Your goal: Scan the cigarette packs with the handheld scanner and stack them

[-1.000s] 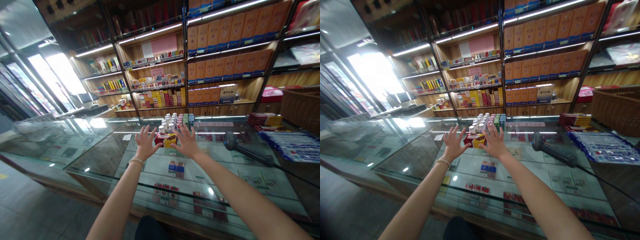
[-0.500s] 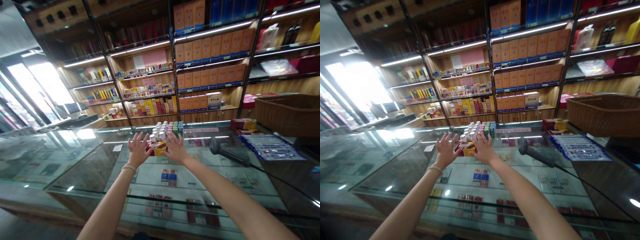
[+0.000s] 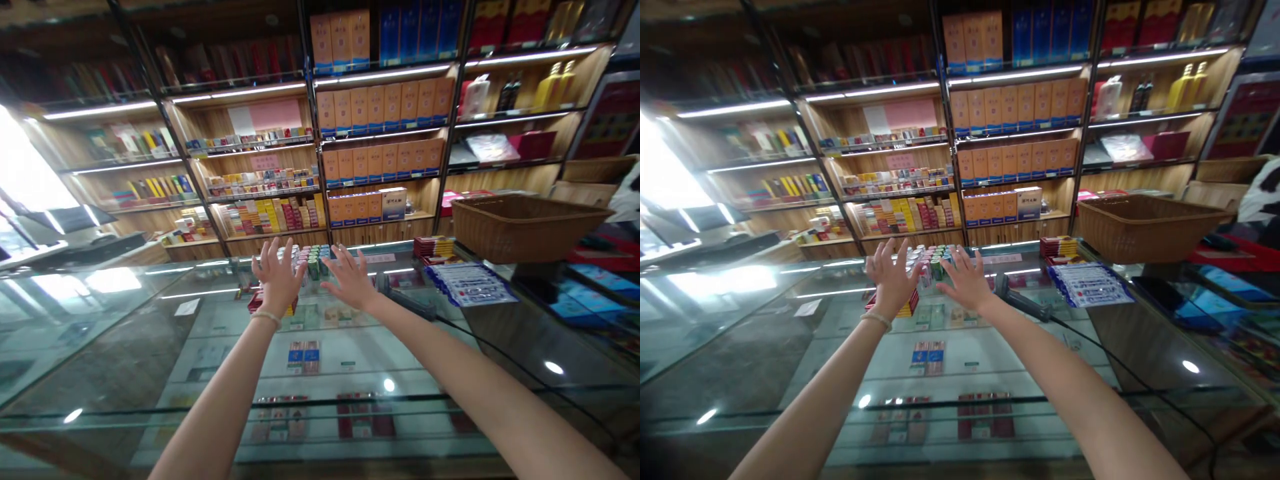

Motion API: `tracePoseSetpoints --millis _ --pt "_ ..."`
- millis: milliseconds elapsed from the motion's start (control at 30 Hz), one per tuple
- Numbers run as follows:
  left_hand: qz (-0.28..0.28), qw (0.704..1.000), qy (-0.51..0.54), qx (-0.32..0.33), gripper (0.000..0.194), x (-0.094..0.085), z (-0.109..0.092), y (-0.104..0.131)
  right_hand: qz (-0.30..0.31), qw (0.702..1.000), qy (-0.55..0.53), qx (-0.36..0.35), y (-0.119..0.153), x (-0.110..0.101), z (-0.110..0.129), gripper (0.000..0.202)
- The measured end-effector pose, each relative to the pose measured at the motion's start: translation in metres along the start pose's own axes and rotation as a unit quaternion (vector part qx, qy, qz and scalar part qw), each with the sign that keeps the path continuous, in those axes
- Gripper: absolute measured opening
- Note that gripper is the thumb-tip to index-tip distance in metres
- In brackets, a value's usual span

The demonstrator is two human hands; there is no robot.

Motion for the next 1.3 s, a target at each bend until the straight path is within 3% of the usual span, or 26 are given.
tracePoseSetpoints --millis 167,333,667,1100,1300 --pt "0.02 0.999 0.039 -0.014 0.062 0.023 -0.054 0.005 0.02 0.999 0.02 0.043 0.015 -0.015 -0.035 0.057" --pt "0.04 0.997 0.061 -0.027 0.062 0.044 -0.094 0.008 0.021 0.995 0.038 0.085 0.028 -0.032 -0.069 0.054" --pt "0.044 0.996 0.08 -0.004 0.057 0.067 -0.14 0.014 0.004 0.987 0.111 0.12 0.069 -0.073 -0.151 0.053" --pt "0.054 0.99 0.128 0.016 0.057 0.084 -0.207 0.001 0.002 0.973 0.156 0.169 0.098 -0.105 -0.222 0.052" --pt "0.063 0.985 0.157 0.025 0.05 0.095 -0.249 -0.006 -0.006 0.966 0.176 0.19 0.11 -0.118 -0.262 0.053"
Point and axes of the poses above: each hand's wrist, its own y-axis away from the middle knuckle, its own x-axis out of the palm, z = x × y, the point moved 4 cm from there along -y, towards the middle knuckle, and after that the axes turned 9 degrees about -x, right-handed, at the moved point
